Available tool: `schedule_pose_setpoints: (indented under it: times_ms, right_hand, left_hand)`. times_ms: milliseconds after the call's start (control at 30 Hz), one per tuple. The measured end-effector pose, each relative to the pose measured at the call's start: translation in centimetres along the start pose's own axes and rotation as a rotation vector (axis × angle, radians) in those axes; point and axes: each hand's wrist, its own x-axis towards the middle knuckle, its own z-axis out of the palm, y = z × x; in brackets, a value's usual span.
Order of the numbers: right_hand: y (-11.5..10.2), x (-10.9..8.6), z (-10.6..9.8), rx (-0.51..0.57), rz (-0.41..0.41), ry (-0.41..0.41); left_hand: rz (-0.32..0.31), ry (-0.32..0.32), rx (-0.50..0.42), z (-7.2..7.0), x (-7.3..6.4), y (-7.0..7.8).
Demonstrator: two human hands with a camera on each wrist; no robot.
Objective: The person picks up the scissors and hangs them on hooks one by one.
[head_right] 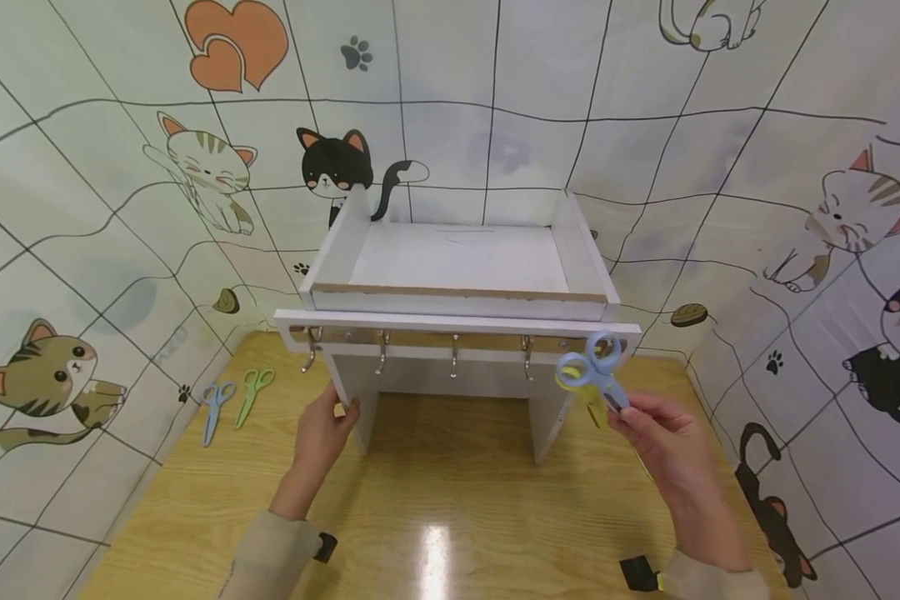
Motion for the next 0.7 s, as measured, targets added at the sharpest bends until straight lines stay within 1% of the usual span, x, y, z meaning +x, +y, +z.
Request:
schedule_pose_setpoints:
  times_ms: [33,133,200,233,333,467,700]
  right_hand:
    - [0.2,0.0,0.1,0.008,0.007,-0.002]
    - [0.8,-0.1,0.2,-0.013,0.031,-0.008]
    - [1.2,-0.1,0.3,0.007,0.046,-0.012]
    - [1.5,-0.1,0.3,-0.001,0.052,-0.012]
    - [2.2,-0.2,0.5,-0.002,0.059,-0.009]
    - [3.0,-0.3,0.7,-0.031,0.071,-0.008]
    - [3.8,-0.5,1.2,-0.111,0.138,0.061]
  left_hand:
    - [-0.001,0.001,-0.001,0.0,0.0,0.0]
    - [0.0,0.001,-0.004,0.0,0.0,0.0]
    - [0.001,0.0,-0.009,0.0,0.0,0.0]
    - [0.0,-0.001,-0.012,0.0,0.0,0.0]
    - [-0.003,-0.004,-0.017,0.0,0.0,0.0]
    - [-0.004,0.0,-0.009,0.0,0.0,0.0]
    - [-0.002,0.002,-0.008,0.0,-0.1,0.0]
